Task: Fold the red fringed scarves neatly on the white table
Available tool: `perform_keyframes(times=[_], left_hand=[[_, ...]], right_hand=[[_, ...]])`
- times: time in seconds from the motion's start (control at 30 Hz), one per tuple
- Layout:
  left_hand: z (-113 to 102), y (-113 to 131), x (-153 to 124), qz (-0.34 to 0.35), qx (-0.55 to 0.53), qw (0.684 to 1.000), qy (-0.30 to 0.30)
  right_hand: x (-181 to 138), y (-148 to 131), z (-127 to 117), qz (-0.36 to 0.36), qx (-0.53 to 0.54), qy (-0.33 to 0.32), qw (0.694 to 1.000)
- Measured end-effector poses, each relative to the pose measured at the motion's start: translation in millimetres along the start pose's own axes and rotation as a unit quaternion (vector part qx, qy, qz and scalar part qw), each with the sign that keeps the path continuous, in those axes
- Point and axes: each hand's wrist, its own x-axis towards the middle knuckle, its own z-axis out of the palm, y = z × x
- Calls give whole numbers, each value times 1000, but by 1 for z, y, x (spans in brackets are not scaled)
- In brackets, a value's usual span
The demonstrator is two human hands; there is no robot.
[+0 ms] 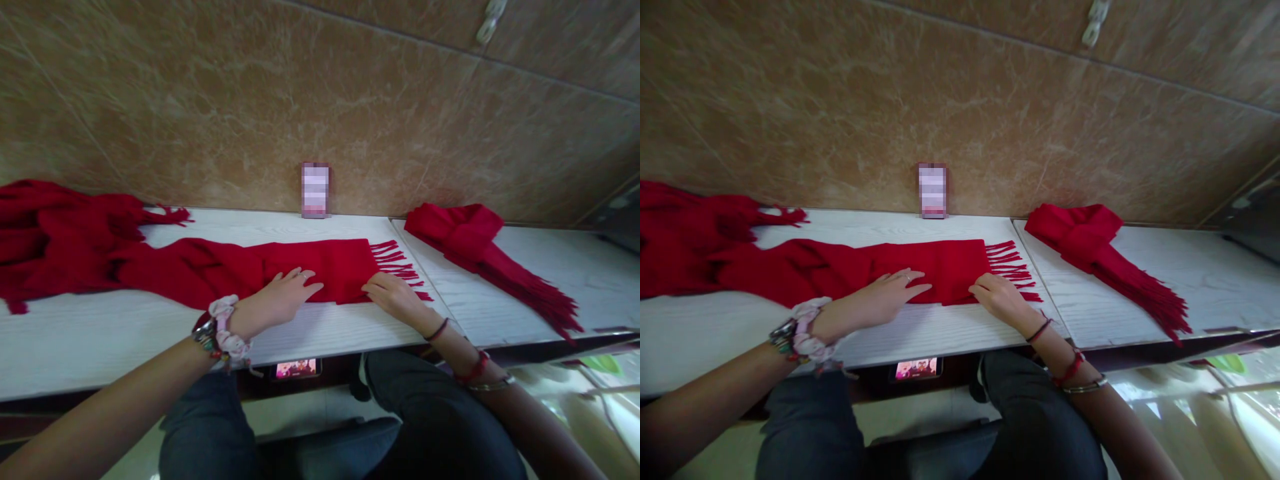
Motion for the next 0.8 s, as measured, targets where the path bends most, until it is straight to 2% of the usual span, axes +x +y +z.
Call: perform_keyframes(times=[0.13,0.27,0.37,0.6,0.7,0.8], left_hand=[[-7,25,7,5,5,998,66],[-9,37,18,-5,29,996,83],[-12,36,19,-7,42,995,86],[-21,32,15,1,51,997,65],[-29,26,13,27,66,996,61],[-39,24,8,37,74,994,66]], right_hand=[[1,2,9,40,29,3,999],[-2,7,17,85,73,12,994],[-2,8,17,115,85,-1,990],[0,3,13,132,80,-27,988],[0,4,13,140,71,-10,988],[-1,6,10,131,74,33,988]])
